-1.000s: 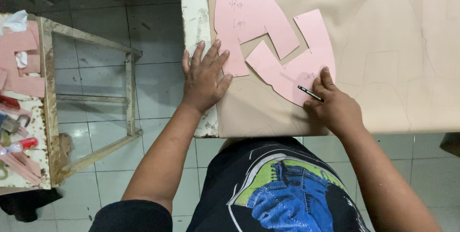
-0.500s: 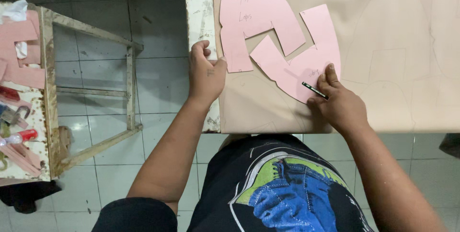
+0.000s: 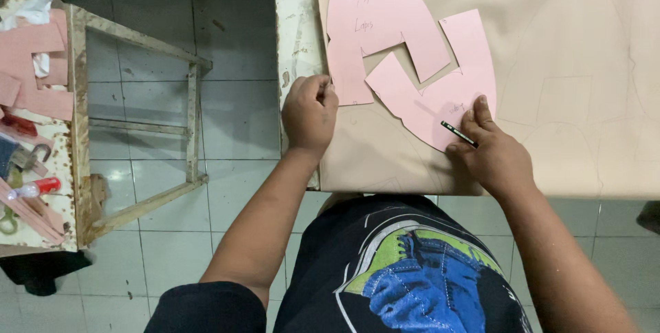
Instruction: The person holds pink paper shoe pattern pieces on a sheet of tan material and traces around their edges with a pencil, repositioning and flipping the templates to draw outlines of several pattern shapes onto the sheet below.
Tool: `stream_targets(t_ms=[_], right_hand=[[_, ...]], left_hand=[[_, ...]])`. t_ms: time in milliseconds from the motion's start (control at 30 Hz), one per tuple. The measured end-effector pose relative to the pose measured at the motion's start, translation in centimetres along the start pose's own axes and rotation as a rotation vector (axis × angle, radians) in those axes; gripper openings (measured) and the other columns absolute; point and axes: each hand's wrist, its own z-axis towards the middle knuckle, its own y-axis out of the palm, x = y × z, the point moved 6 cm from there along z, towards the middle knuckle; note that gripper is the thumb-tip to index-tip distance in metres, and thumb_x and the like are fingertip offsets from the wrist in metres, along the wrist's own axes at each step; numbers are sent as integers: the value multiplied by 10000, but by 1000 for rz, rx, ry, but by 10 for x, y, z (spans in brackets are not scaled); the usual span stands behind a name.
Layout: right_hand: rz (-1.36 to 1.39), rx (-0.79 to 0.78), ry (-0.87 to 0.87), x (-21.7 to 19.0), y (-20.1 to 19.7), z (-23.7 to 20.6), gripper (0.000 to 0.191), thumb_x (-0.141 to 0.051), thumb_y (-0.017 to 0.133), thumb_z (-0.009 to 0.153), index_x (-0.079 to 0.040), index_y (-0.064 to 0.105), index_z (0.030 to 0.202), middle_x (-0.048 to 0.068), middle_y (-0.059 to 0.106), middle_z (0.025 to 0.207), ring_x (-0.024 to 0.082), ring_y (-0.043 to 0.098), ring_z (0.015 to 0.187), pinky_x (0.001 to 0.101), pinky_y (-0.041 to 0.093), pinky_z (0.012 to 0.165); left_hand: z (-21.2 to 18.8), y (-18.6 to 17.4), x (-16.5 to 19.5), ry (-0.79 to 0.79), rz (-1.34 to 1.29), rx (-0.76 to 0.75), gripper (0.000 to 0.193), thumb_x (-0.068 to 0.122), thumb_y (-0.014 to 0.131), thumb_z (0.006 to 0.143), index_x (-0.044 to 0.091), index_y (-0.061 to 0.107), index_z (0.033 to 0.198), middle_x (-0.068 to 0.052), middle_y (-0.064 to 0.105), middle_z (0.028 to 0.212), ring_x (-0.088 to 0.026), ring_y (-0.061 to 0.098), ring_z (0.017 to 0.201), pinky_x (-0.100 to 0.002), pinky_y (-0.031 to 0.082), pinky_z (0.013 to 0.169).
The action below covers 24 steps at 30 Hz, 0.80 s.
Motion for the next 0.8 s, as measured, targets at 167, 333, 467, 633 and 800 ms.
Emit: stream_targets(t_ms=[167,333,467,633,800], right_hand=[[5,1,-2,0,-1,0,655,-467,694,861,-270,559,1472,-63,294,1680,240,616,1237,428,539,923],[17,0,-2,-1,-2,-2,670,-476,684,871,-249,544,1486,-73,292,1692,238,623,1232,429,542,917],[1,-15,18,-1,-2,-2,675,-476,687,868,-255,540,1489,-76,282,1690,242,622,1222,431,542,914],[35,4,11,-1,-1,-2,664,-458,695,867,-253,549,1481,-78,286,1694,236,623,1227,430,540,925],[18,0,10,3,2,0,655,-458,705,857,-262,565,1466,-72,286,1686,232,607,1255,423,532,948]], left_hand=[[-22,23,20,224,293,-84,399,67,625,878,-27,660,1264,-114,573,1012,-281,579,924,-414,493,833],[-30,30,22,264,389,-162,508,81,600,864,-104,582,1337,-138,558,1051,-285,551,917,-408,476,831],[-30,29,20,297,382,-168,469,70,580,929,-99,575,1366,-143,558,1067,-289,554,936,-413,484,857],[-20,18,2,116,219,-227,509,50,560,926,-81,568,1418,-174,569,1144,-309,582,1010,-426,495,905],[5,-8,5,248,248,-61,425,77,620,900,79,601,1325,-109,582,1224,-288,579,1153,-449,425,1021]])
